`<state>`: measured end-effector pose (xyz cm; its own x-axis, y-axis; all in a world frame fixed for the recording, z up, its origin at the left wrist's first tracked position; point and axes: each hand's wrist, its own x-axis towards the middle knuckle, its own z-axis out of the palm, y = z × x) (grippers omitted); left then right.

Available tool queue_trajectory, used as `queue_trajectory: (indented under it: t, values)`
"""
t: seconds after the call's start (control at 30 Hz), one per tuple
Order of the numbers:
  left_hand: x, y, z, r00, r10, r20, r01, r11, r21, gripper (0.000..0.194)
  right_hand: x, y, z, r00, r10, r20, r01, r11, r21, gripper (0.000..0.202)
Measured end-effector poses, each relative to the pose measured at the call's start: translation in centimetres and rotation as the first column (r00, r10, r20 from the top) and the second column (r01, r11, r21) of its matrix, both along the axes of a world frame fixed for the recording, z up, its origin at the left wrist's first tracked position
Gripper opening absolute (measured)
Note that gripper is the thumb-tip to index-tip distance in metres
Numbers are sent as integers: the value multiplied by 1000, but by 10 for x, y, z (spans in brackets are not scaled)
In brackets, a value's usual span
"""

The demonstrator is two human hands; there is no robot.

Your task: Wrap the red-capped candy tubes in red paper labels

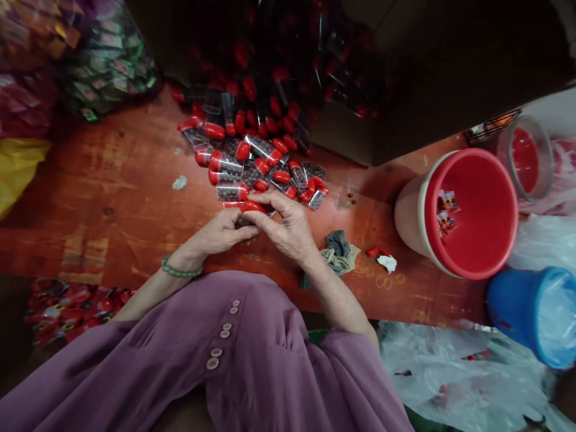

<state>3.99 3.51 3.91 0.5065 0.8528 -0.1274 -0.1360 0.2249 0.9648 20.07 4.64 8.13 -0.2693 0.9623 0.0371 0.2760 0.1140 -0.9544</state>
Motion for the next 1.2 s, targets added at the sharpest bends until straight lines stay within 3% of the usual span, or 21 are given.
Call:
queue_trajectory:
  t: [0.3,0.63,0.8,0.93,1.0,1.1,1.2]
  values:
    - [-6,-3,-3,981,-186,-52,180,979,-97,25,14,1,6,979,132,154,-118,988,-100,15]
    - [-2,-2,-10,968,-250,-31,242,956,-163,17,17,6,12,896,246,371,-239,969,-64,11]
    - [-1,1,-15,975,-201,95,219,944,-247,22,15,-2,9,851,170,497,-245,966,88,24]
    - [-1,6,-13,979,-89,182,134,957,-256,41,6,-9,3,738,189,648,-372,915,157,76]
    - [0,8,-9,970,-25,243,97,951,-293,47,3,-10,-3,689,135,712,-383,902,200,90]
    - [3,7,-1,947,15,320,110,923,-370,52,0,-9,-11,635,17,772,-398,864,309,85]
    - [4,6,6,934,11,357,132,918,-374,52,1,-6,-11,620,-10,785,-430,832,351,75]
